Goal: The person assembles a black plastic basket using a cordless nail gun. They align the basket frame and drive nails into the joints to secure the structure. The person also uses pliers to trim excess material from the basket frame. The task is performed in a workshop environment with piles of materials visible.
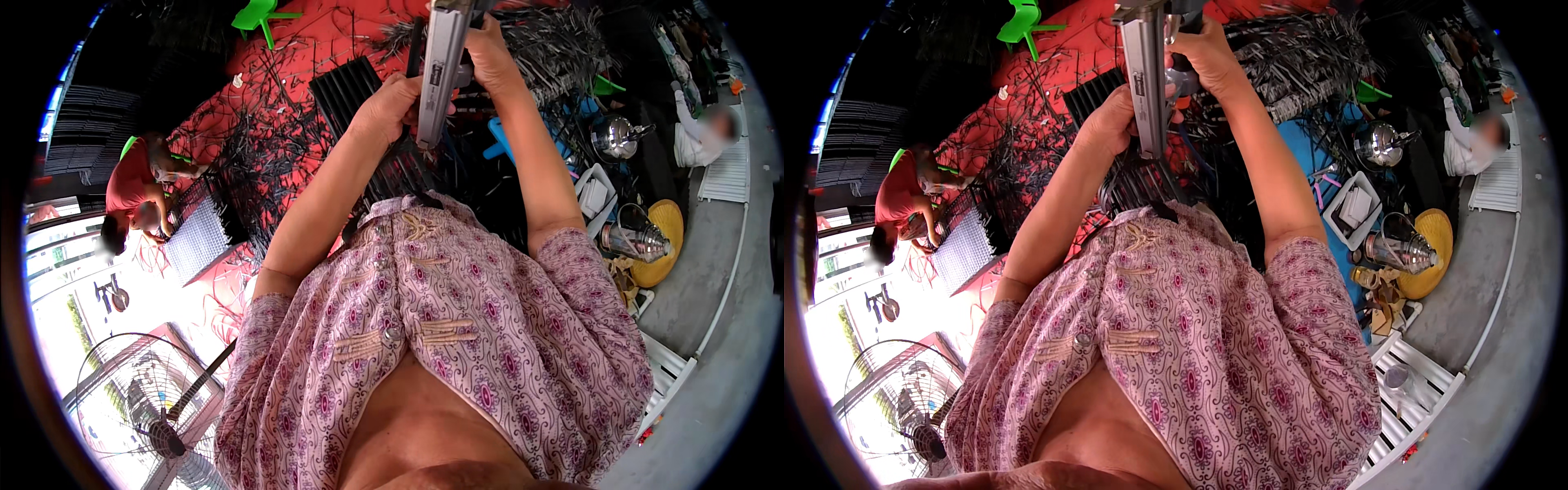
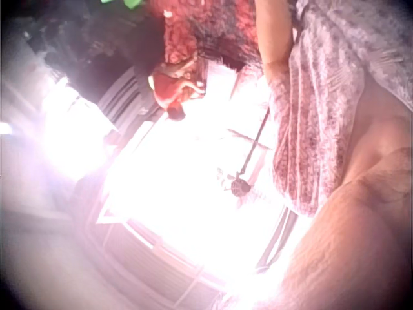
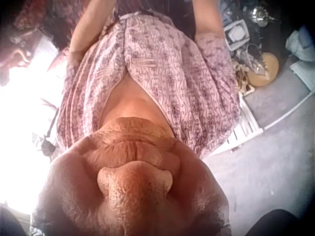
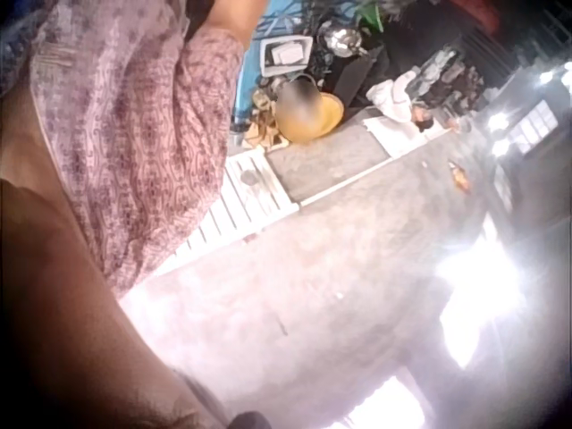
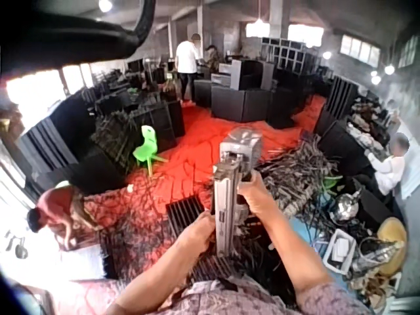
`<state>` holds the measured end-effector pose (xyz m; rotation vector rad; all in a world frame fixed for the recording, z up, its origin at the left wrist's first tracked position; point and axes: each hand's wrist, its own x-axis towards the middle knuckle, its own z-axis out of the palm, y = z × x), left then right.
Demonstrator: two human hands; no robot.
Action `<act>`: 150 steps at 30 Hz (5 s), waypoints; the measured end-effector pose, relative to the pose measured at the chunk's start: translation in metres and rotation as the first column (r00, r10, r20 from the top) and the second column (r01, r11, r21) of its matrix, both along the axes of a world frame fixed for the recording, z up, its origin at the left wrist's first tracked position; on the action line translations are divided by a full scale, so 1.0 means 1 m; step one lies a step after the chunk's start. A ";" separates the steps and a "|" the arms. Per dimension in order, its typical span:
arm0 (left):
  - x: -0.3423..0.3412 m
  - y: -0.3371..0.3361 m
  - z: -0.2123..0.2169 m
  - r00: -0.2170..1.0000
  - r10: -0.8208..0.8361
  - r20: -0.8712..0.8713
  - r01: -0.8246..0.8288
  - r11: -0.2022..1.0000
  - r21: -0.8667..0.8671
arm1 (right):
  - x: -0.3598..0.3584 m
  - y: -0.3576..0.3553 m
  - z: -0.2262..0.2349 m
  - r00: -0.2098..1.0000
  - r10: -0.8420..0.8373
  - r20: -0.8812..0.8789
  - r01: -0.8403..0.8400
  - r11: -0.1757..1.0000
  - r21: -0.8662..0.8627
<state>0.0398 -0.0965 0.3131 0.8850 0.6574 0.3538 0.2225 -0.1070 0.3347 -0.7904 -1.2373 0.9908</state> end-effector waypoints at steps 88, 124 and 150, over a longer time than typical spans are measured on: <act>0.181 -0.038 -0.176 0.906 0.294 -0.303 -0.323 0.945 -0.048 | 0.376 -0.351 -0.500 0.295 0.123 0.948 0.944 0.117 -0.309; 0.155 -0.032 -0.191 0.945 0.208 -0.252 -0.264 0.941 -0.212 | 0.374 -0.384 -0.364 -0.207 -0.967 0.145 0.706 -0.251 -0.662; 0.170 -0.049 -0.184 0.969 0.204 -0.142 -0.228 0.957 -0.182 | 0.294 -0.253 -0.227 0.444 -0.809 -0.386 0.483 0.578 -0.657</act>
